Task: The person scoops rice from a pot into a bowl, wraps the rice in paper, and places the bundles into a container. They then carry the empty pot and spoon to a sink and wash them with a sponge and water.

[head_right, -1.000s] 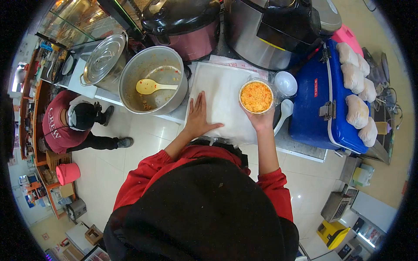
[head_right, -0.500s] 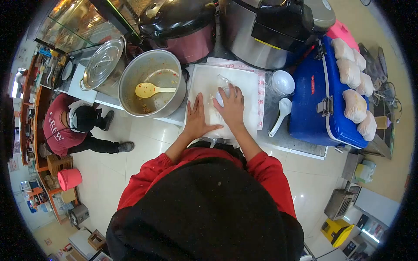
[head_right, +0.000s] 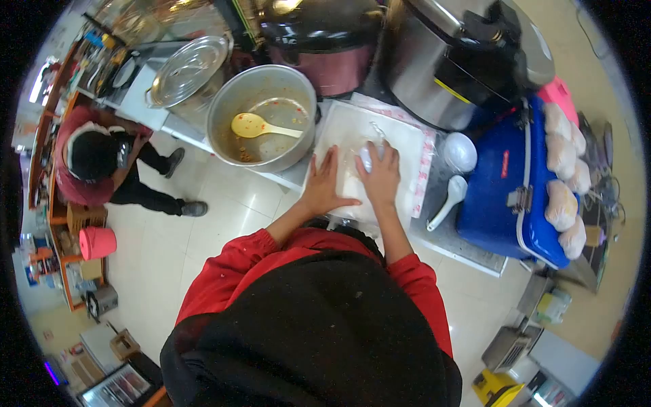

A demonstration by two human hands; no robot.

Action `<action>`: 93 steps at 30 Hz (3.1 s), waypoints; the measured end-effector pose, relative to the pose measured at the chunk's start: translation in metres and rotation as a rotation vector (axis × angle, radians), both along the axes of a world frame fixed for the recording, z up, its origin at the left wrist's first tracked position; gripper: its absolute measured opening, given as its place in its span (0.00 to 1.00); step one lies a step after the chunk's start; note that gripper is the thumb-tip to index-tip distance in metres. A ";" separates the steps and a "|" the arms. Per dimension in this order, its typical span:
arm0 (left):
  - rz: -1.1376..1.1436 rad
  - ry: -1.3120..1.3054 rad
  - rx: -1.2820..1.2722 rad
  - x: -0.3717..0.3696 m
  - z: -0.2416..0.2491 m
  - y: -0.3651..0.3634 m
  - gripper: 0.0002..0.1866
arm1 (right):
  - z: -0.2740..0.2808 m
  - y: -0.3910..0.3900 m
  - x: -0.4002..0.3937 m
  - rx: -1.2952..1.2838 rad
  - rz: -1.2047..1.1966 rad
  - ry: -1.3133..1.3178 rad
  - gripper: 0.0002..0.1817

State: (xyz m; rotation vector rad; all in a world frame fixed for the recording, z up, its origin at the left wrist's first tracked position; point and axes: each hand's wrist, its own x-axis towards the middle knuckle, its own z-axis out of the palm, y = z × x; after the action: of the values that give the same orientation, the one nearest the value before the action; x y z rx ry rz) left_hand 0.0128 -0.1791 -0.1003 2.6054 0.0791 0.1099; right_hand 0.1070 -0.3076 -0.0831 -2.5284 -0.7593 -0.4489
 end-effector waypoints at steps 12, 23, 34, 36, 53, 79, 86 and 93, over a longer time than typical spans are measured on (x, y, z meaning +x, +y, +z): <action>0.011 0.000 -0.088 0.000 0.004 0.000 0.69 | 0.028 -0.021 0.017 0.342 0.009 0.310 0.15; -0.109 -0.069 -0.068 -0.008 0.023 0.007 0.66 | 0.060 -0.055 0.060 1.353 -0.225 0.963 0.29; -0.353 0.006 0.001 -0.057 0.024 0.030 0.46 | 0.115 0.182 0.006 0.248 0.603 0.323 0.19; -0.344 0.047 -0.028 -0.057 0.028 0.029 0.42 | 0.078 0.211 0.002 0.003 0.580 0.242 0.19; -0.556 0.077 -0.072 -0.043 0.050 0.060 0.34 | 0.070 -0.132 -0.061 -0.087 0.244 0.525 0.28; -0.065 -0.052 -0.514 -0.065 0.047 0.048 0.09 | 0.068 -0.156 -0.062 0.155 0.221 0.521 0.12; 0.342 -0.102 -0.661 0.013 0.019 0.032 0.16 | 0.005 -0.127 -0.003 0.456 -0.135 0.702 0.14; 0.345 -0.225 -0.294 0.023 -0.012 0.027 0.09 | 0.007 -0.114 0.003 0.153 -0.272 0.632 0.13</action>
State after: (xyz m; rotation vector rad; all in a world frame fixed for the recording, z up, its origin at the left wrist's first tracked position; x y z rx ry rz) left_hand 0.0361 -0.1520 -0.1118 2.2478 0.4305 0.4761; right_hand 0.1098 -0.4214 -0.0760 -2.4174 -0.1378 0.2078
